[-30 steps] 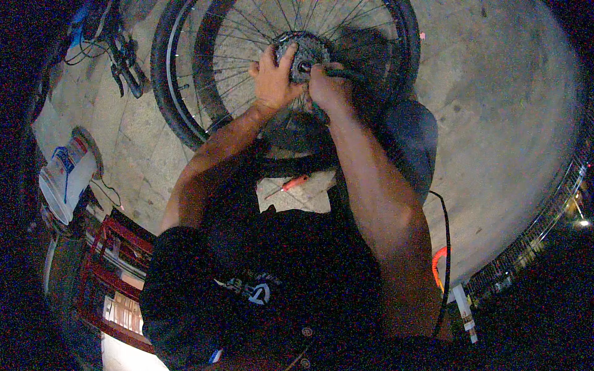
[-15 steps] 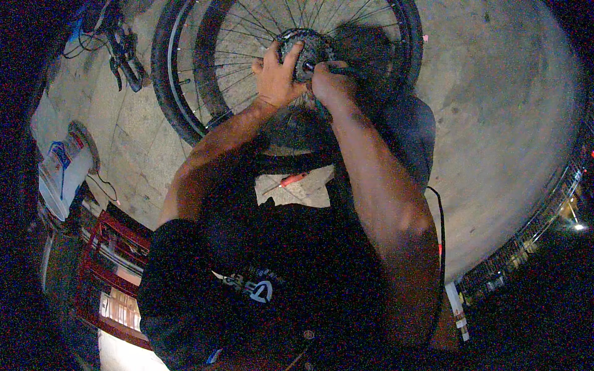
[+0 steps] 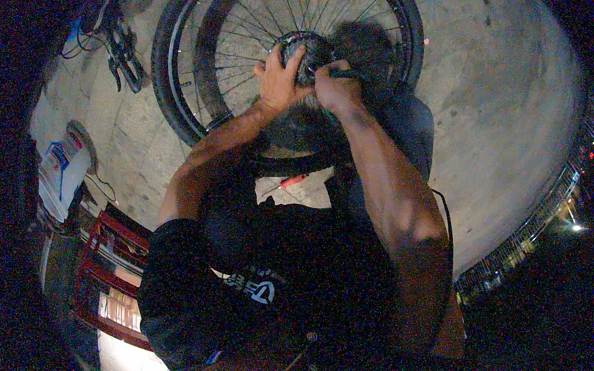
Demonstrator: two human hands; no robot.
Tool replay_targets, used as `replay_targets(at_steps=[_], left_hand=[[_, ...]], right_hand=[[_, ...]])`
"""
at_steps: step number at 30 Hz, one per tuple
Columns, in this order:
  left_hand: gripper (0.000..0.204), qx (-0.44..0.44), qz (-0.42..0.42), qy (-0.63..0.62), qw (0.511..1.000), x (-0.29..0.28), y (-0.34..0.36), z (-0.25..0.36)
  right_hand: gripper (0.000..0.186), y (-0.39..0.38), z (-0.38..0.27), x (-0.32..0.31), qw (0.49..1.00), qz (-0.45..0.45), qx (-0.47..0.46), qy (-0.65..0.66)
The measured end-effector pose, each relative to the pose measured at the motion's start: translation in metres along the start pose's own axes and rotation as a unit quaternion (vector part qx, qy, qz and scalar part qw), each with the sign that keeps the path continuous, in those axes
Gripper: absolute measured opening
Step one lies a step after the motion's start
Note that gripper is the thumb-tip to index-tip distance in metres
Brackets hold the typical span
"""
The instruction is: The person works on a bicycle rear wheel, using pliers to adjust the cassette and hub area. They rotate the wheel and reposition it multiple times while manipulating the gear cluster with tools.
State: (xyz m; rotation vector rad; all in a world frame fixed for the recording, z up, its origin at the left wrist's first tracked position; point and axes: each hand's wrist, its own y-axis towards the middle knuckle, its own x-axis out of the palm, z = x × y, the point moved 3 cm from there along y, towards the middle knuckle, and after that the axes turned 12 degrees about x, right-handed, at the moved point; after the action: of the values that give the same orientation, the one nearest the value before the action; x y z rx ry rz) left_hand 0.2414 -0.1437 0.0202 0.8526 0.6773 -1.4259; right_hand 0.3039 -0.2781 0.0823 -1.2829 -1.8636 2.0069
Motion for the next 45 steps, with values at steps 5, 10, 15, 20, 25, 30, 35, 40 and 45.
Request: replay_targets(at_steps=[5,10,15,20,25,30,35,40,45], left_hand=[[0.099,0.007,0.010,0.011,1.000,0.004,0.000,-0.001],[0.102,0.007,0.019,0.006,1.000,0.002,0.000,0.001],[0.103,0.001,-0.008,0.028,1.000,0.004,0.000,0.000],[0.103,-0.001,-0.001,-0.003,1.000,0.001,0.000,0.002],[0.102,-0.004,-0.015,0.027,0.999,0.006,-0.002,-0.001],[0.100,-0.011,-0.007,-0.004,1.000,0.004,0.000,0.001],[0.099,-0.018,-0.018,0.000,1.000,-0.001,0.003,0.001],[0.100,-0.038,-0.048,0.020,0.998,0.000,0.007,0.005],[0.100,-0.060,-0.089,0.053,0.993,-0.005,0.012,0.010]], right_hand=[[0.047,0.009,0.001,0.001,0.999,0.002,-0.025,-0.024],[0.049,0.002,-0.008,-0.001,0.998,0.029,-0.017,-0.058],[0.044,0.022,-0.003,0.008,0.993,0.076,0.031,-0.079],[0.042,0.002,-0.005,0.003,0.994,0.083,-0.043,-0.053],[0.035,-0.027,-0.030,0.000,0.986,0.101,-0.094,-0.095],[0.034,0.011,0.003,0.004,0.990,0.125,-0.011,-0.058],[0.035,0.056,0.033,0.017,0.997,0.032,0.073,0.013],[0.038,0.046,0.029,0.017,0.994,0.023,0.074,0.072],[0.052,-0.005,-0.002,0.002,0.989,-0.070,0.089,0.096]])
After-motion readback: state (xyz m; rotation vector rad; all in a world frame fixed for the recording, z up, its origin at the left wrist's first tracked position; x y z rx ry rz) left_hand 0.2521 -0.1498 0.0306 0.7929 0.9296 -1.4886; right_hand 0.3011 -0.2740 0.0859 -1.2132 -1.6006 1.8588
